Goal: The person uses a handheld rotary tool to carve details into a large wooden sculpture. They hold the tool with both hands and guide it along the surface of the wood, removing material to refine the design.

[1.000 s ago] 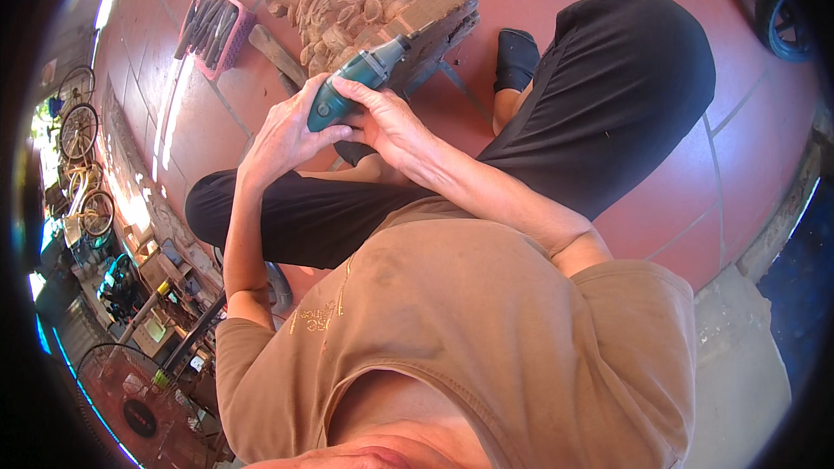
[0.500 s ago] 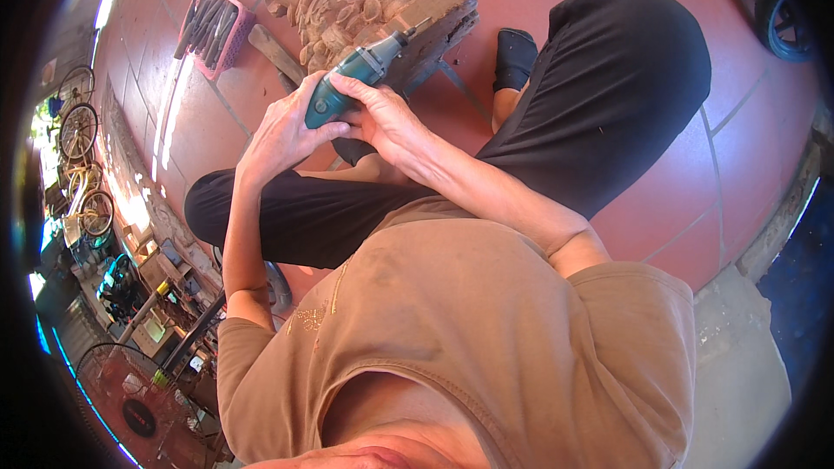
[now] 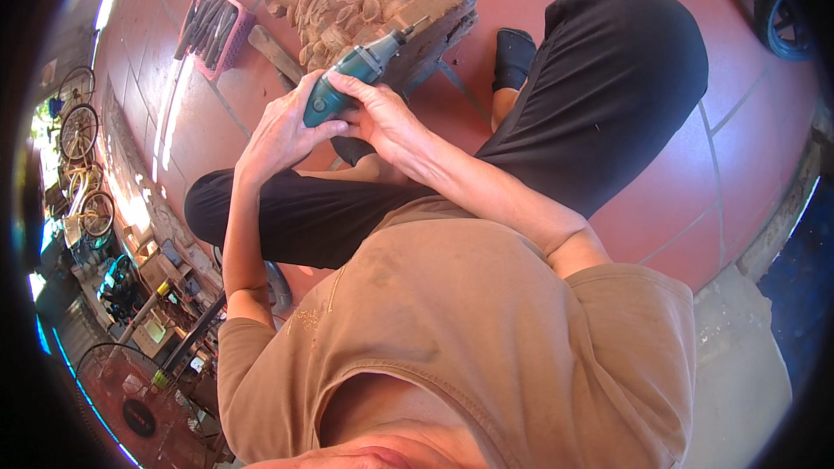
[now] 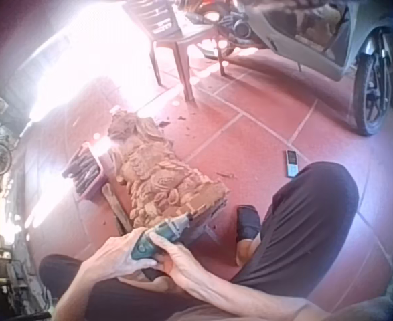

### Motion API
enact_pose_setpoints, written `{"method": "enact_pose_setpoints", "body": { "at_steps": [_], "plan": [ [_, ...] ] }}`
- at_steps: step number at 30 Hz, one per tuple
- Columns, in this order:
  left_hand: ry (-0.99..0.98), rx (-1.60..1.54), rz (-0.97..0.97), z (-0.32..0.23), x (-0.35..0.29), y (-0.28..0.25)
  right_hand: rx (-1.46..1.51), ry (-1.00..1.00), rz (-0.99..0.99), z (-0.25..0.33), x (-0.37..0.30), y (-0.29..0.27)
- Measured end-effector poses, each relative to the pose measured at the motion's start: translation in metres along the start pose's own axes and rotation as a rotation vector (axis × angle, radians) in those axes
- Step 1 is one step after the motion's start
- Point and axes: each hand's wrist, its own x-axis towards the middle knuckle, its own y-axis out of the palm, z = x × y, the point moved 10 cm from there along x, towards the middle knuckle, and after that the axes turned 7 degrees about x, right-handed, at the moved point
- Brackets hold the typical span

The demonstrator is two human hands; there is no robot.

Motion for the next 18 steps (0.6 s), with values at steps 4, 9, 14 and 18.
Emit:
{"method": "enact_pose_setpoints", "body": {
  "at_steps": [4, 9, 14, 18],
  "plan": [
    [0.006, -0.005, -0.004, -0.0015, 0.0006, -0.0010, -0.003, 0.011, -0.011, -0.0007, 0.0014, -0.0014],
    [0.008, 0.009, -0.011, -0.0016, 0.0001, -0.0025, -0.019, 0.011, -0.009, -0.0002, 0.0024, -0.0013],
    [0.001, -0.001, -0.006, -0.0019, 0.0002, -0.0035, -0.029, -0.001, -0.003, 0.0004, 0.0038, -0.0007],
    [0.005, 0.008, -0.011, -0.0028, 0.0005, -0.0052, -0.037, 0.001, 0.005, 0.0007, 0.0053, 0.0000]
  ]
}}
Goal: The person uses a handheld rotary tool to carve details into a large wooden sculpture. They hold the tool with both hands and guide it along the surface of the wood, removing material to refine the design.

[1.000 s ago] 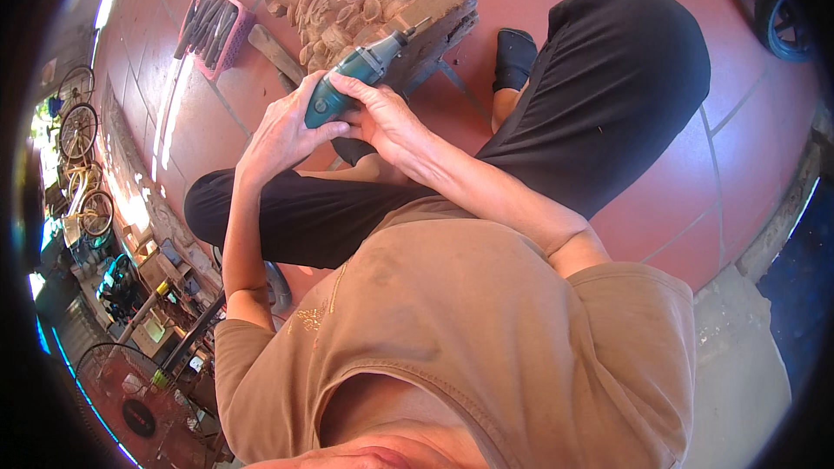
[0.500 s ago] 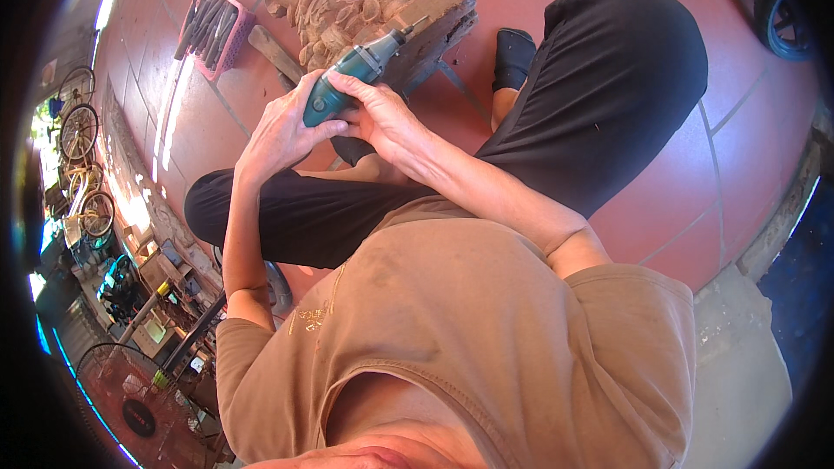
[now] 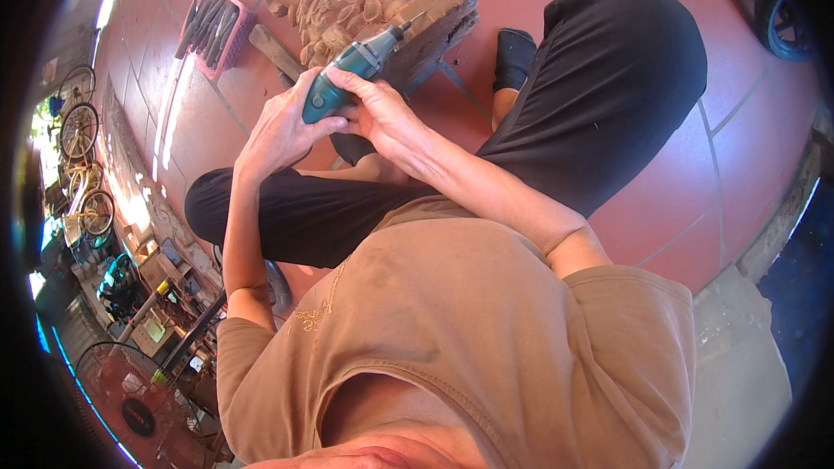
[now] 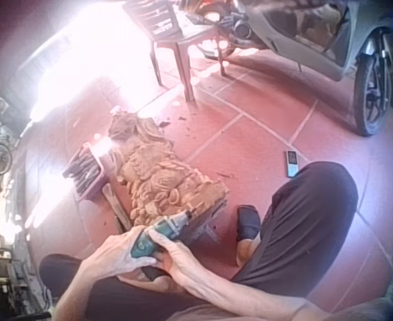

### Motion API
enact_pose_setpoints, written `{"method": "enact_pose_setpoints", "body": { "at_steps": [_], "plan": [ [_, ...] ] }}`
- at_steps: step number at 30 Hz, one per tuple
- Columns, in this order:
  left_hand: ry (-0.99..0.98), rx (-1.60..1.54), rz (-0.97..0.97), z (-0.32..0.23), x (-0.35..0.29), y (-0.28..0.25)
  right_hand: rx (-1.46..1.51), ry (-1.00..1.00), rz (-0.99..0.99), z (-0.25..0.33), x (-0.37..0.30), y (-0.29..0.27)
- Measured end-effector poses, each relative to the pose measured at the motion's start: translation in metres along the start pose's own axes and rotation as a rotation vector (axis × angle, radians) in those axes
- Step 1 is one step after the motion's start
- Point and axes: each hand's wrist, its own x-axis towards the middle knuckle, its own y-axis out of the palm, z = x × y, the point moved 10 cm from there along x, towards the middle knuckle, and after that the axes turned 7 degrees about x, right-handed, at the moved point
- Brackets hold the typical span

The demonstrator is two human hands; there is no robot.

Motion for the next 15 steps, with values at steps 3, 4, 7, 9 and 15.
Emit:
{"method": "enact_pose_setpoints", "body": {
  "at_steps": [3, 4, 7, 9, 15],
  "plan": [
    [-0.009, -0.006, 0.015, 0.0023, 0.0000, 0.0017, -0.006, -0.014, 0.000, 0.0004, -0.0005, 0.0017],
    [-0.009, -0.006, 0.015, 0.0021, 0.0001, 0.0013, -0.008, -0.021, -0.001, 0.0009, -0.0007, 0.0021],
    [-0.009, 0.000, 0.014, 0.0018, 0.0002, 0.0004, -0.003, -0.017, -0.010, 0.0009, -0.0003, 0.0017],
    [-0.009, 0.011, 0.012, 0.0029, 0.0003, 0.0008, 0.001, -0.019, -0.016, 0.0009, 0.0001, 0.0015],
    [0.003, 0.008, -0.006, 0.0039, 0.0003, -0.0003, -0.019, -0.009, -0.012, 0.0010, 0.0027, 0.0007]
  ]
}}
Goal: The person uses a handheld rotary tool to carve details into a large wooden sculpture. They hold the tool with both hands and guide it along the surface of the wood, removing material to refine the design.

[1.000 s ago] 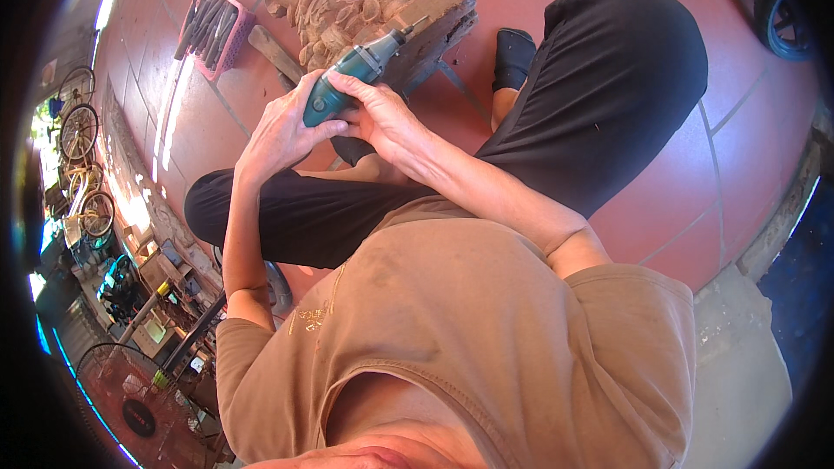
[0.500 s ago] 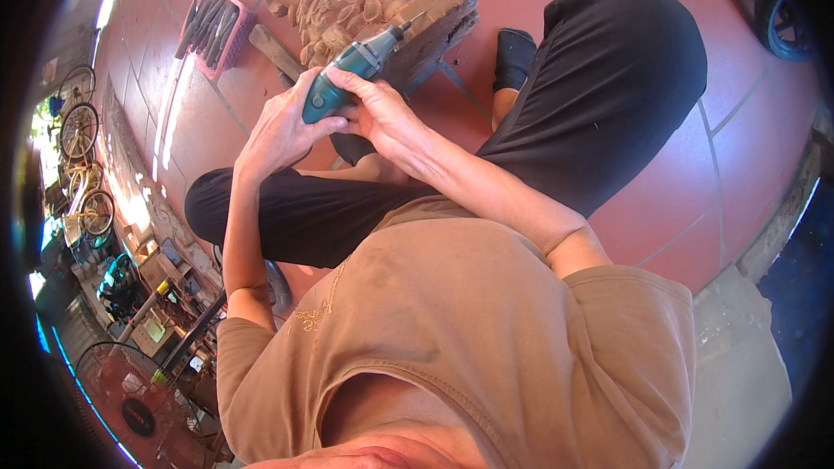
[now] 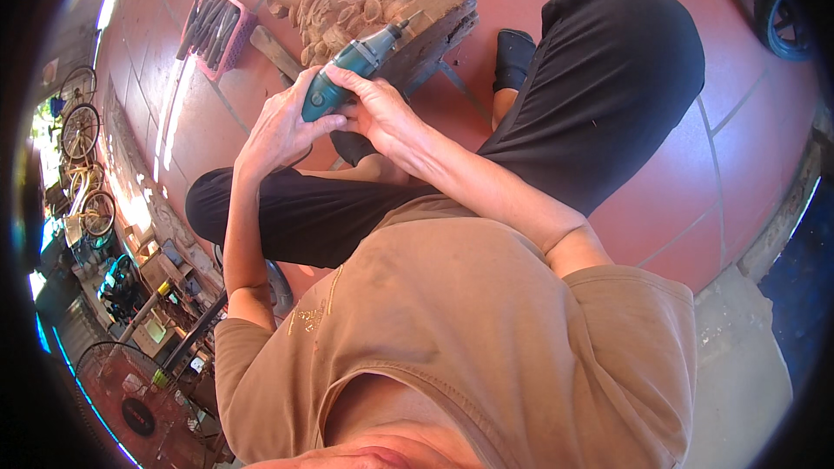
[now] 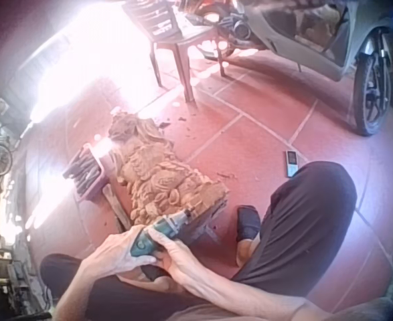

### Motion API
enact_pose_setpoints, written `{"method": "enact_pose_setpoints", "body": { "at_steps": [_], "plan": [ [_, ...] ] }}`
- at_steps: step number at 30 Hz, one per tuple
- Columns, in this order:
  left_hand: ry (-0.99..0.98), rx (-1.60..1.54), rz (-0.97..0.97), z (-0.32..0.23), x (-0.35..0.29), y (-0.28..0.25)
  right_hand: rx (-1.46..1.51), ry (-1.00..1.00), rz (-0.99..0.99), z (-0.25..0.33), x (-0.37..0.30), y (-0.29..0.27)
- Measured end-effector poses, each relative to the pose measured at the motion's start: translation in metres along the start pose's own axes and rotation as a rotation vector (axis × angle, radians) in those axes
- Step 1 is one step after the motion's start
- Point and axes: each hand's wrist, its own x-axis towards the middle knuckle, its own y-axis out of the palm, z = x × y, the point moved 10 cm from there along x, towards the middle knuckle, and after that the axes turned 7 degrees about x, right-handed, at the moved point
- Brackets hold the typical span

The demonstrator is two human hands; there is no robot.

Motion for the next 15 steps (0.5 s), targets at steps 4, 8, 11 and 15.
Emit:
{"method": "enact_pose_setpoints", "body": {
  "at_steps": [4, 8, 11, 15],
  "plan": [
    [0.006, -0.015, -0.002, -0.0019, 0.0006, -0.0030, -0.003, -0.003, 0.015, 0.0013, 0.0005, 0.0032],
    [-0.022, -0.008, 0.017, -0.0024, 0.0006, -0.0045, -0.012, -0.004, 0.011, 0.0009, 0.0016, 0.0034],
    [-0.034, -0.018, 0.022, -0.0021, 0.0007, -0.0048, -0.025, -0.004, 0.004, 0.0010, 0.0029, 0.0027],
    [-0.034, -0.030, 0.006, -0.0022, 0.0014, -0.0062, -0.024, -0.007, 0.015, 0.0011, 0.0050, 0.0033]
  ]
}}
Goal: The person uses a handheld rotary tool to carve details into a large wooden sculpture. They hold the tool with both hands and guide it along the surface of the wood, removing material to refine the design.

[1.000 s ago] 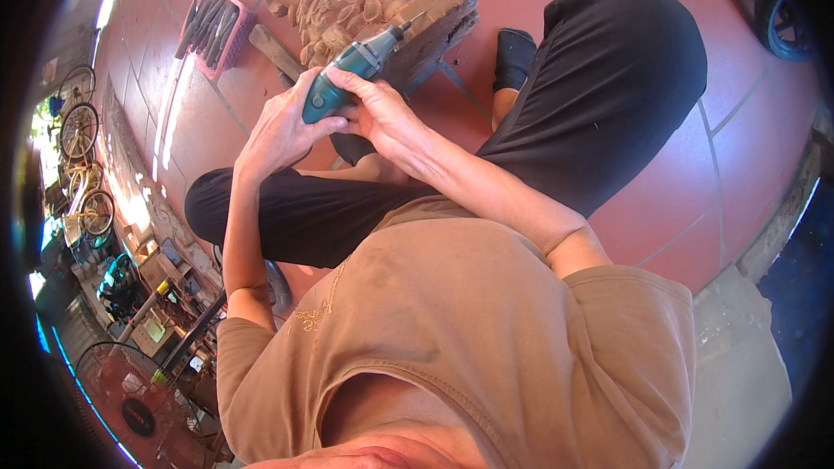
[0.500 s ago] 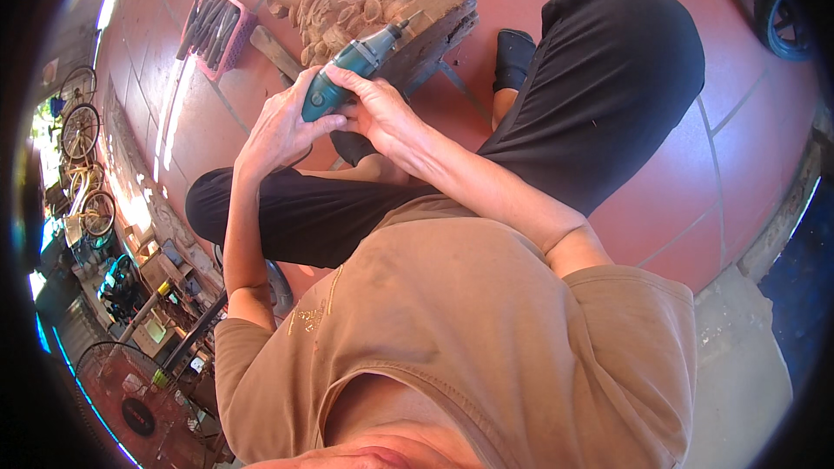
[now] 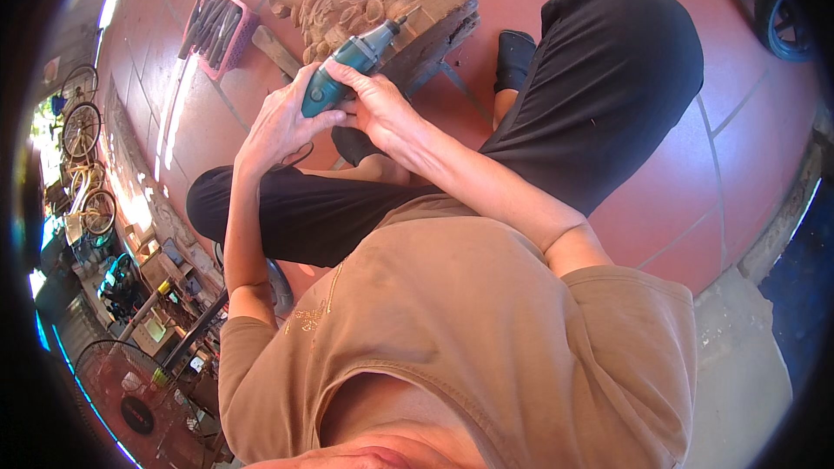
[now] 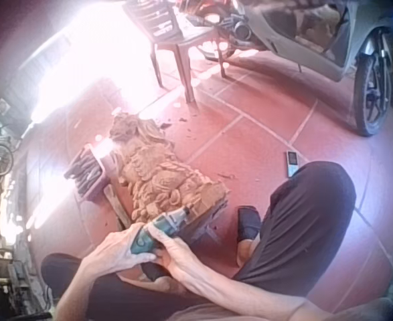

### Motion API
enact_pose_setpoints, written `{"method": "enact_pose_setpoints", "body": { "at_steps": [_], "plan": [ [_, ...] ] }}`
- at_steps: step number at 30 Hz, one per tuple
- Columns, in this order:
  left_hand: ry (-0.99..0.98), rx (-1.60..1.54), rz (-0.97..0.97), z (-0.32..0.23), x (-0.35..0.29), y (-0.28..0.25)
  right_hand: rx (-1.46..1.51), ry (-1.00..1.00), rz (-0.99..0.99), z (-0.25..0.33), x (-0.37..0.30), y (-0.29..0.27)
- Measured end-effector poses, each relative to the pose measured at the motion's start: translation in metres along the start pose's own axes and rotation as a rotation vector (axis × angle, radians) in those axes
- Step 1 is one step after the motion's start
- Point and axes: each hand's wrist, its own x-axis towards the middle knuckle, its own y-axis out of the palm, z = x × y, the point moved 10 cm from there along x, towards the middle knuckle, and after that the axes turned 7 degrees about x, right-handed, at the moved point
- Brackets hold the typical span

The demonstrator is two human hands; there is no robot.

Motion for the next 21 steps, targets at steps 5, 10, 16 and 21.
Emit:
{"method": "enact_pose_setpoints", "body": {
  "at_steps": [5, 10, 16, 21],
  "plan": [
    [-0.004, -0.020, 0.003, -0.0012, 0.0003, -0.0013, -0.008, -0.008, -0.004, 0.0011, 0.0022, 0.0001],
    [0.001, -0.020, -0.006, -0.0026, 0.0001, -0.0033, -0.020, -0.014, -0.017, 0.0027, 0.0041, 0.0005],
    [-0.009, -0.011, -0.014, -0.0001, -0.0002, -0.0022, 0.005, -0.022, -0.008, 0.0036, 0.0028, 0.0049],
    [-0.028, -0.004, -0.006, -0.0017, -0.0010, -0.0027, 0.003, -0.010, -0.006, 0.0035, 0.0040, 0.0029]
  ]
}}
